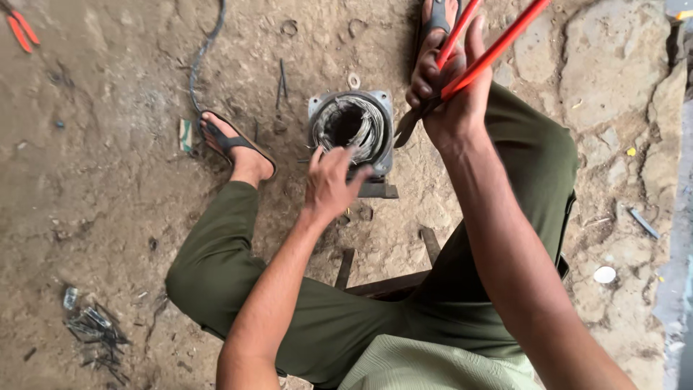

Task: The person sits on a low stool with an electric motor stator on the ground between their feet. They use red-handled pliers to grip the old copper windings and pull them out of the stator coil by coil, occasionally cutting wire and tossing scrap onto a pile on the ground.

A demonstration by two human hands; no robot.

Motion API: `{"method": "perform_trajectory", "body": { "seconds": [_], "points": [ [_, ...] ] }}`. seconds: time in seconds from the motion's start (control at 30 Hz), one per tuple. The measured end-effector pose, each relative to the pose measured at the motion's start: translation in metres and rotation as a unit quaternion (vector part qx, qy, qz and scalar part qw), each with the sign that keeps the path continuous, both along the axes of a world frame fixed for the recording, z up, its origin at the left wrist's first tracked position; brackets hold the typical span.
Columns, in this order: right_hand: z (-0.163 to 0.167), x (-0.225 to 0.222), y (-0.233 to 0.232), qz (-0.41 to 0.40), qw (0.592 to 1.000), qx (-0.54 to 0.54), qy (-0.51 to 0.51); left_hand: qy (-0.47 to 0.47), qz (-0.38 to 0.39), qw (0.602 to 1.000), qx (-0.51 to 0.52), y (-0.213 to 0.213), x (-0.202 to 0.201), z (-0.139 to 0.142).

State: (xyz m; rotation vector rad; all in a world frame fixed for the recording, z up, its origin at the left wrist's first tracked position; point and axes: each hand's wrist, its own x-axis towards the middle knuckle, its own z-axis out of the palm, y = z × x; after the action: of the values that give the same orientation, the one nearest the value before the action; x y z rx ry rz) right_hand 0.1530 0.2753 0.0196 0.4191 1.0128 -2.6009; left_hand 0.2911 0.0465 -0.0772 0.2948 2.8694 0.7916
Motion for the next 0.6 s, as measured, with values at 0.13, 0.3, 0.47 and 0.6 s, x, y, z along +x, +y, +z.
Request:
{"method": "perform_trajectory", "body": {
  "seconds": [0.13, 0.3, 0.47, 0.6],
  "points": [
    [-0.001, -0.005, -0.005, 0.000, 0.999, -0.047, -0.016, 0.016, 0.094, 0.994, 0.057, -0.007, -0.036, -0.017],
    [-0.003, -0.010, -0.013, 0.000, 0.999, -0.045, -0.020, -0.091, 0.055, 0.994, -0.029, -0.008, -0.067, -0.031],
    [-0.008, -0.013, -0.014, 0.005, 0.999, -0.047, -0.018, -0.089, 0.038, 0.992, -0.084, 0.000, -0.077, -0.048],
    [-0.012, -0.013, -0.011, 0.010, 0.998, -0.051, -0.019, -0.006, 0.015, 0.994, -0.112, 0.002, -0.086, -0.068]
  ]
}}
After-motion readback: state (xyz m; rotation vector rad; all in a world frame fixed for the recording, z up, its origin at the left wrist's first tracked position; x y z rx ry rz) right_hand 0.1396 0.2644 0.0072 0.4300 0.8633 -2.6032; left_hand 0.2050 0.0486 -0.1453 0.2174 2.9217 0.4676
